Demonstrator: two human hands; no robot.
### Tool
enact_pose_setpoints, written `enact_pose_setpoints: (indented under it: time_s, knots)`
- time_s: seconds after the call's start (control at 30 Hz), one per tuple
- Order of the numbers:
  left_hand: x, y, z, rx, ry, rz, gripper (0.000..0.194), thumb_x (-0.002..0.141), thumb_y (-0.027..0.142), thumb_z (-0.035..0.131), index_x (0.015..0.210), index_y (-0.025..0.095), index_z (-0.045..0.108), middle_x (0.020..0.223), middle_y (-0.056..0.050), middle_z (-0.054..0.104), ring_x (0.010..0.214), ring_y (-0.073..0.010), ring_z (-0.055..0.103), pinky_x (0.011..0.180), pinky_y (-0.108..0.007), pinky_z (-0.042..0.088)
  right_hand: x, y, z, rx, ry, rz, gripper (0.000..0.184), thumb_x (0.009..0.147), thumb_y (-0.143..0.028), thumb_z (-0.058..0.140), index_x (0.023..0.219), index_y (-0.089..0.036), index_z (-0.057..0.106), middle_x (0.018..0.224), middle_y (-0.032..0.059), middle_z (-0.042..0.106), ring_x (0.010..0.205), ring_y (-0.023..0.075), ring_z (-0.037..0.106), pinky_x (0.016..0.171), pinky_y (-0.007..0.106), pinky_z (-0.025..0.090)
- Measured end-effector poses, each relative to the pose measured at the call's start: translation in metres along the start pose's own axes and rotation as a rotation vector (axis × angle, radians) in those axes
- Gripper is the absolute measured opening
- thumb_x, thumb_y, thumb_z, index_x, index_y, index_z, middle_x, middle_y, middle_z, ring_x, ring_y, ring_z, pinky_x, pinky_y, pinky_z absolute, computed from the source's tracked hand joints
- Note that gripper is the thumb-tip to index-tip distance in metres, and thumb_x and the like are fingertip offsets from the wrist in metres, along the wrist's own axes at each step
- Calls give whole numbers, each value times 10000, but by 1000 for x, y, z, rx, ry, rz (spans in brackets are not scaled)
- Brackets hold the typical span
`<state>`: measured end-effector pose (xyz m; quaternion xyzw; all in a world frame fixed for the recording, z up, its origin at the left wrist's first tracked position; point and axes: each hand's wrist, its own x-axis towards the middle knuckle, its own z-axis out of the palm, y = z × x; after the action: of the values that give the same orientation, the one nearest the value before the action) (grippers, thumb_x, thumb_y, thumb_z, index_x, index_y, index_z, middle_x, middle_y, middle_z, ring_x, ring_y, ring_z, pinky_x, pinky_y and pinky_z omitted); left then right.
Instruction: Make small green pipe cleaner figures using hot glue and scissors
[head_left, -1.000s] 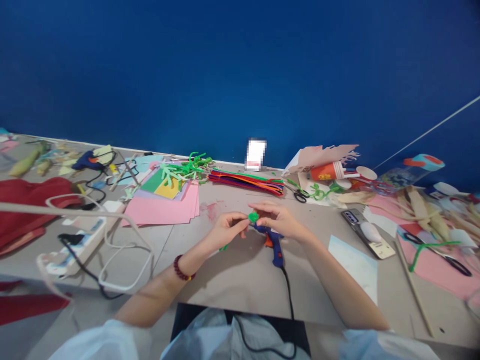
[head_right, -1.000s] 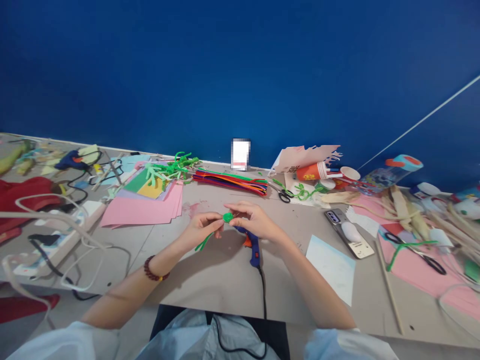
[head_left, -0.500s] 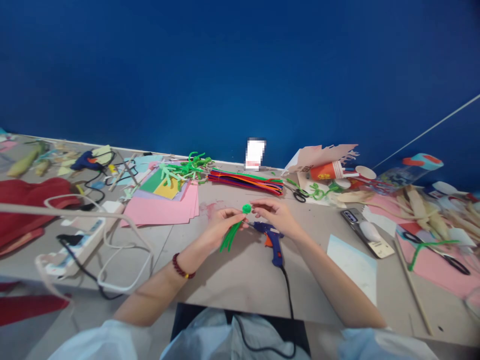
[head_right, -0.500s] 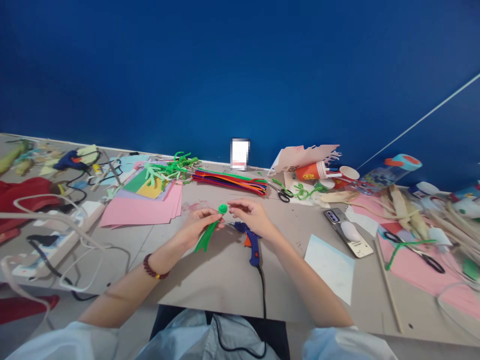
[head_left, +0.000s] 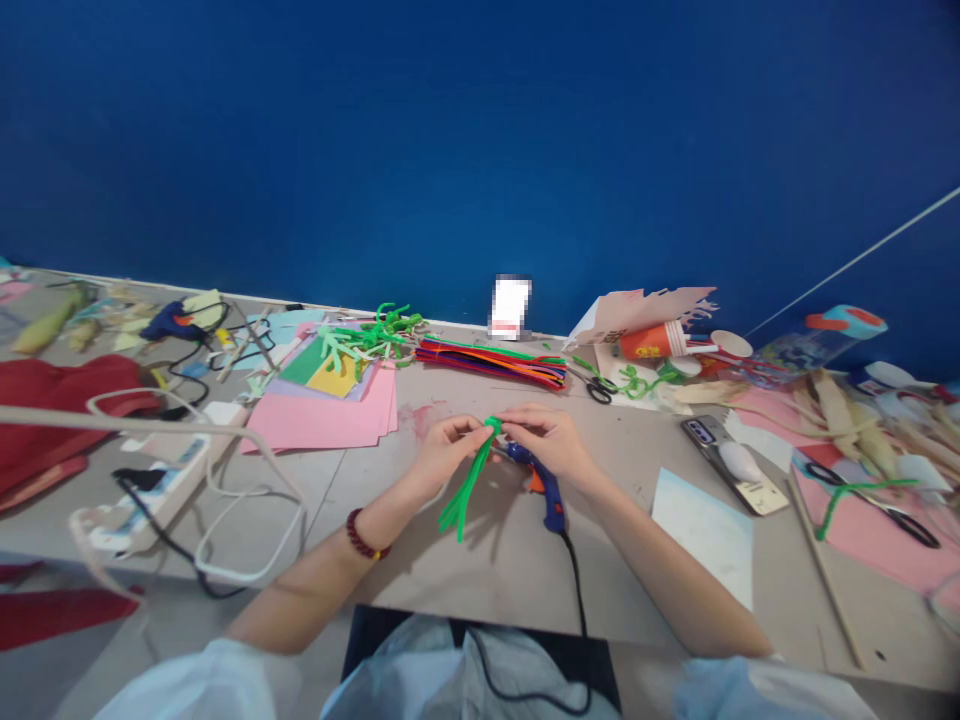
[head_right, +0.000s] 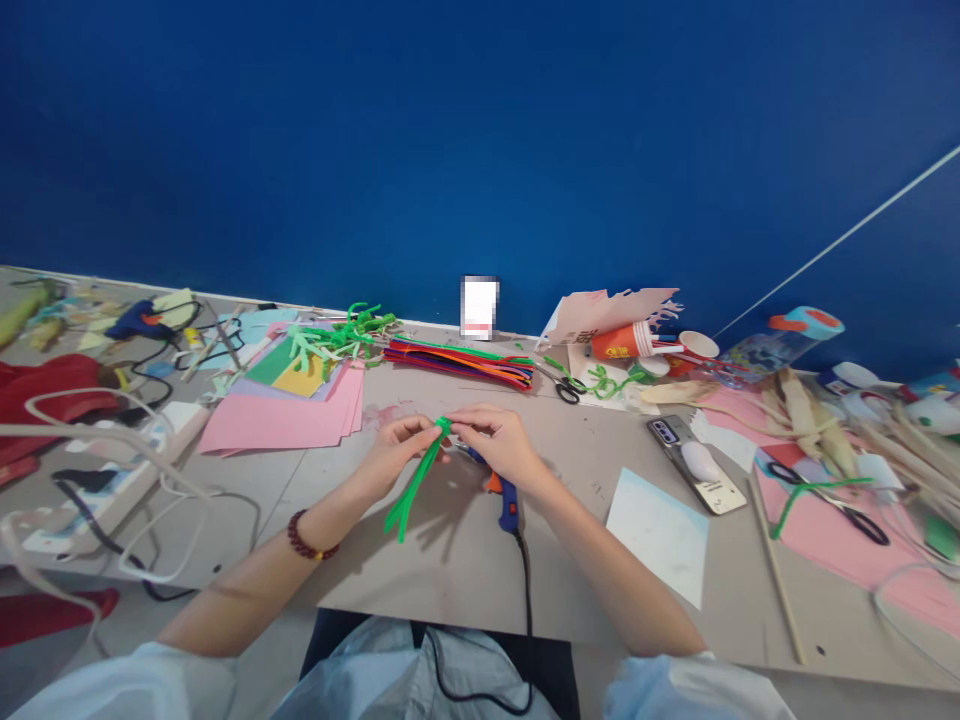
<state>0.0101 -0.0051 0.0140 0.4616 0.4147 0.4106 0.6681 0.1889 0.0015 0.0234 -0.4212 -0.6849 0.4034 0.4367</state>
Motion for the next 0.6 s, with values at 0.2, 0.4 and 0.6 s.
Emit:
enact_pose_setpoints:
  time_s: [0.2,0.4,0.6]
  knots:
    - [3,-2,2,-40,35,-18,287,649,379,725,761,135,624,668,-15,659,599,-137,643,578,-228,489,-3,-3,4,-23,102,24,182,772,-294,598,883,-192,699,864,64,714,757,180,670,708,304,547]
    - [3,-1,7,-171,75,53,428,570,296,788,941,160,622,769,-7,685,654,-138,650,686,-286,535,-4,-8,4,-143,125,-57,130,778,-263,587,816,-191,689,803,54,715,709,174,661,679,289,539]
    - [4,-5,7,-149,142,78,344,543,292,801,814,131,663,737,-30,704,640,-149,653,700,-294,532,-5,-5,4,-345,83,-226,148,818,-247,538,861,-227,678,812,38,694,723,169,635,697,289,519]
